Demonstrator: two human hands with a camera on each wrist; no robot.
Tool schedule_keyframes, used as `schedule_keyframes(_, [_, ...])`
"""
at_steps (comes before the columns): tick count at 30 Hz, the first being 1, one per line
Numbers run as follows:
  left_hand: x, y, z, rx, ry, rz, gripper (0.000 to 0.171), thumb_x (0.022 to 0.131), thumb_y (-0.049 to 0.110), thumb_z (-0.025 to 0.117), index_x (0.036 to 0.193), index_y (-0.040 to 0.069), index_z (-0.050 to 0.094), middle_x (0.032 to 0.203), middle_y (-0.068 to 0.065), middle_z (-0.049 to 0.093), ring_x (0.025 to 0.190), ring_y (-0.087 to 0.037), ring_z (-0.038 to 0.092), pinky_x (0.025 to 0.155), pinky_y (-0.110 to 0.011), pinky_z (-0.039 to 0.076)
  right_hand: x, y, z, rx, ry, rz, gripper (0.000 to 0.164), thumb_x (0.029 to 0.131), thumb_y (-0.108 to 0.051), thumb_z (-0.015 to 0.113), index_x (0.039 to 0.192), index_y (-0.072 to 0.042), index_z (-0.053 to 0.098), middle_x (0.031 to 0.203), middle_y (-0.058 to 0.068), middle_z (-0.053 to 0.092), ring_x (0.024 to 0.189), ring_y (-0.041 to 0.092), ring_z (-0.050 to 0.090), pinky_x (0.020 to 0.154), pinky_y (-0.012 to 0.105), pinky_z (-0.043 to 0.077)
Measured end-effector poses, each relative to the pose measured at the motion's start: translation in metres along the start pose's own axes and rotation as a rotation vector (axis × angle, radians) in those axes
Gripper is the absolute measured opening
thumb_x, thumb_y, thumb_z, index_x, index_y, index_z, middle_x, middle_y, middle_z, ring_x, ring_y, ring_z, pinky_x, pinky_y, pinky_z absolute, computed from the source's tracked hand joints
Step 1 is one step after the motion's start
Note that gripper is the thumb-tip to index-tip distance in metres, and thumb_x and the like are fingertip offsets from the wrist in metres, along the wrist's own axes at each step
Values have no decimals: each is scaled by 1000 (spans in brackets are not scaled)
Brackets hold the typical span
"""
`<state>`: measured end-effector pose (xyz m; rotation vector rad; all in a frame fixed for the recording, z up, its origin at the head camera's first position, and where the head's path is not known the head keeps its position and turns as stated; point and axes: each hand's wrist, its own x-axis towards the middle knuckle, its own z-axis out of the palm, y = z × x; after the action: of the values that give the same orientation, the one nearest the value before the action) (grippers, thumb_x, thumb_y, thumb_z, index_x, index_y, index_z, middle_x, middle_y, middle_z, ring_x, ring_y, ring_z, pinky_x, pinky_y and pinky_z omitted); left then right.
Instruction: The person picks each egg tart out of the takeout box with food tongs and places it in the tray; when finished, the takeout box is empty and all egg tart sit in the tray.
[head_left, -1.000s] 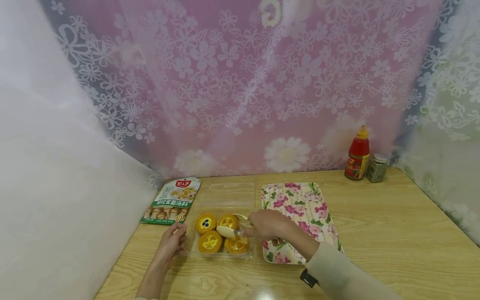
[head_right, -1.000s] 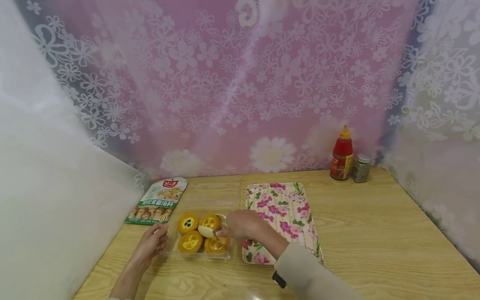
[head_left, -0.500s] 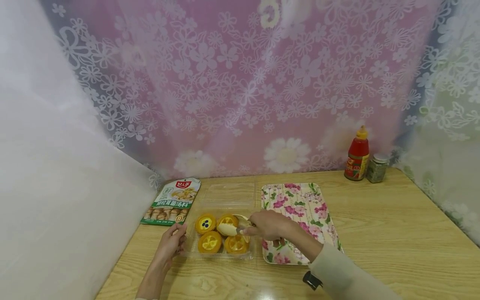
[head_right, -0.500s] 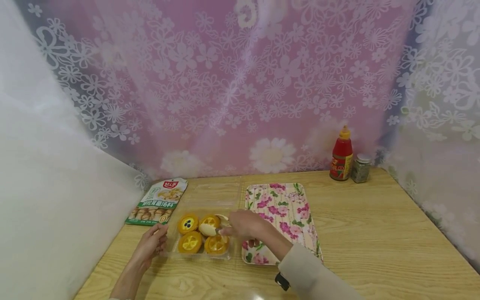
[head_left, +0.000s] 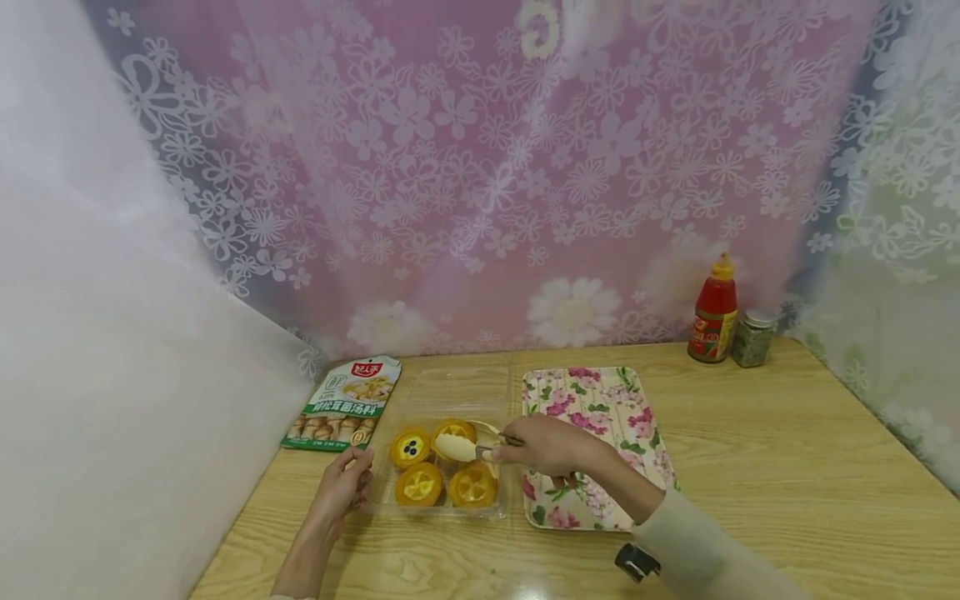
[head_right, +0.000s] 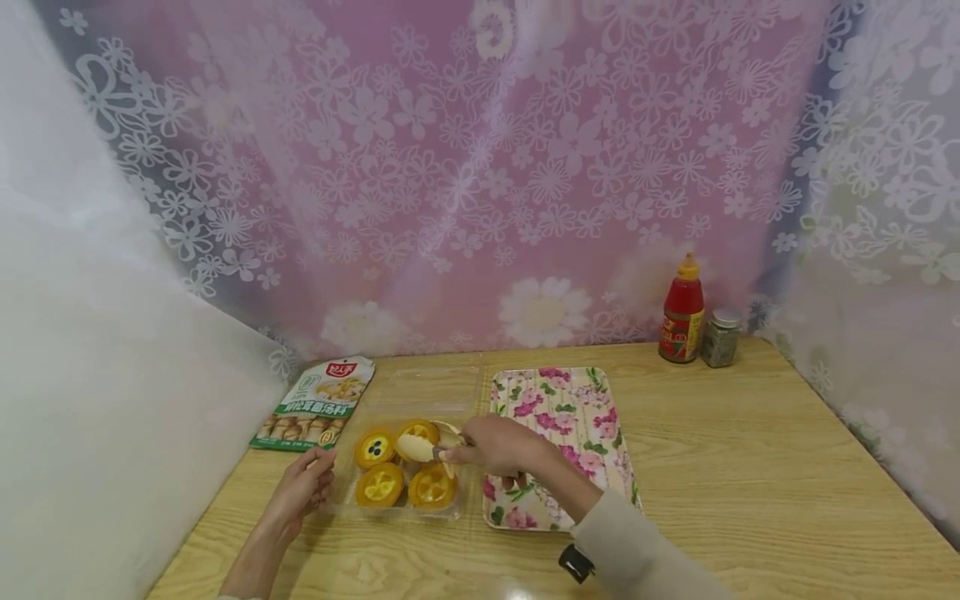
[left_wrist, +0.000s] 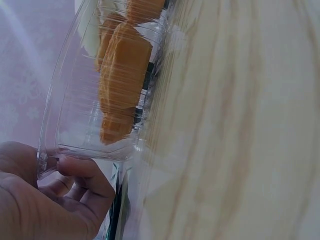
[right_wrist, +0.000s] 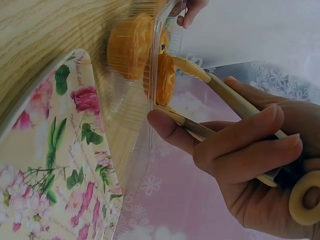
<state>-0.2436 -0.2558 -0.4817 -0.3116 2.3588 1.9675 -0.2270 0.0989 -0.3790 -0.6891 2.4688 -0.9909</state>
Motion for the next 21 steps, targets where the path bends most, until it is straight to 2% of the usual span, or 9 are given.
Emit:
schedule_keyframes(4, [-1,-1,0,-2,-4,0,26,112,26,52,99,3,52,68,-1,43,54,-14,38,52,-29,39,-4,3,-2,57,-28,-15,41,109,-35,57,135,-4,63,55,-2,41,34,11,35,36,26,35])
schedule_keyframes(10, [-1,-1,0,-8,-7,1,27,112,26,52,101,1,53,68,-1,42,53,-13,37,51,-29,38,-12,10,-11,155,-61,-46,45,111,-34,54,141,-2,59,60,-1,49,32,8,32,34,24,34])
schedule_keyframes(14, [-1,0,-1,-11,1,-1,29,111,27,54,101,1,53,69,-2,44,54,-13,39,51,-28,39,-17,10,-18,159,-53,-28,50,111,-33,53,146,2,54,56,-1,48,31,8,32,33,24,34])
schedule_keyframes(17, [-1,1,-1,-8,8,-4,29,111,28,54,101,1,53,70,-2,44,55,-14,40,52,-28,39,-20,10,-20,143,-46,-17,55,110,-34,54,152,1,48,50,-1,45,31,8,34,32,25,35])
schedule_keyframes(21, [-2,1,0,-5,6,-7,28,111,28,54,101,2,53,70,-1,45,55,-14,41,52,-28,40,-23,13,-21,167,-43,-5,54,111,-34,54,152,-1,49,57,0,51,32,8,34,32,25,35])
